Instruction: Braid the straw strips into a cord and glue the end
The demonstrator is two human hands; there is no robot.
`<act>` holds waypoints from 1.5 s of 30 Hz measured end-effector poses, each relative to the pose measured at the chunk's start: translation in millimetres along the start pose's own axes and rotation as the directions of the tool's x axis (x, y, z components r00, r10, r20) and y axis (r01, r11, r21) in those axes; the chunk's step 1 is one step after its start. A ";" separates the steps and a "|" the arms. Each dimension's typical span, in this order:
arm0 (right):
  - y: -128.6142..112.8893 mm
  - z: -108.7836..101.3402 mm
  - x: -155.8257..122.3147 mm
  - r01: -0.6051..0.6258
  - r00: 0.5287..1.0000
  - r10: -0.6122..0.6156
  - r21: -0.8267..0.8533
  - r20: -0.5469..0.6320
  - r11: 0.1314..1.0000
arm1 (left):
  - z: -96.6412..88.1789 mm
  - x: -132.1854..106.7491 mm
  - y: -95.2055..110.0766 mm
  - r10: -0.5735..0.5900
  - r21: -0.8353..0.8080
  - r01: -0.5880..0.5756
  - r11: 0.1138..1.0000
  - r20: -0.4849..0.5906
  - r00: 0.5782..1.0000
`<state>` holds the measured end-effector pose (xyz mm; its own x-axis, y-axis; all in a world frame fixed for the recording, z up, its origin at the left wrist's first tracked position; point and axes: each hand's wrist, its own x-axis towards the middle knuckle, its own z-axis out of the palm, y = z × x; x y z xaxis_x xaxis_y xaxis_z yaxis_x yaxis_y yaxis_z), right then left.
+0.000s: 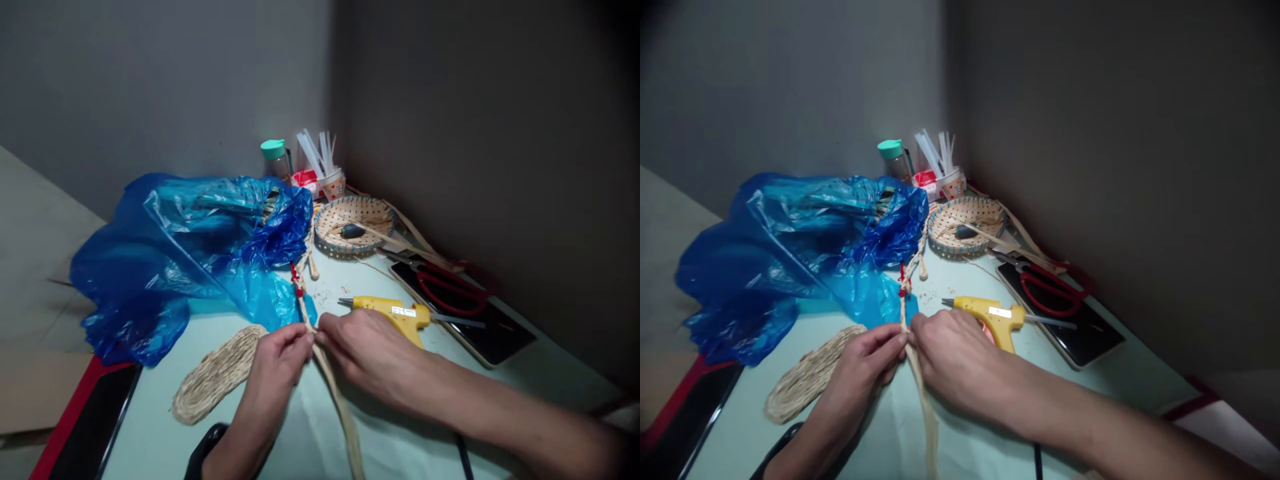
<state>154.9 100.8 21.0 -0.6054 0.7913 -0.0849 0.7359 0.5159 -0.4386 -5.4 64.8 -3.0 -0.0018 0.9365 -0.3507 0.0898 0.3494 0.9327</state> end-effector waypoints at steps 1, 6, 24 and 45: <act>0.3 1.5 -1.3 0.029 0.999 -0.031 -0.051 -0.032 0.998 | 0.5 0.0 -0.9 -0.016 -0.013 0.015 1.000 -0.030 0.999; 2.5 2.2 -5.8 0.126 0.981 -0.147 -0.162 -0.124 0.979 | 2.5 -0.9 -2.0 -0.081 -0.123 0.071 0.990 -0.075 0.994; 4.5 -39.3 -6.7 0.061 0.998 -0.060 -0.099 0.011 0.993 | -1.6 8.9 -15.5 -0.020 -0.107 0.014 0.994 -0.063 0.998; 114.4 -79.6 51.4 -0.312 0.911 0.138 -0.431 -0.388 0.847 | 5.1 -2.2 1.0 -0.007 -0.102 0.001 0.995 -0.050 0.999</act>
<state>232.1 226.6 37.6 -0.3325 0.9197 0.2088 0.9426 0.3314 0.0413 -0.1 63.0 -1.7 -0.0522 0.9345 -0.3521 -0.0119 0.3520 0.9359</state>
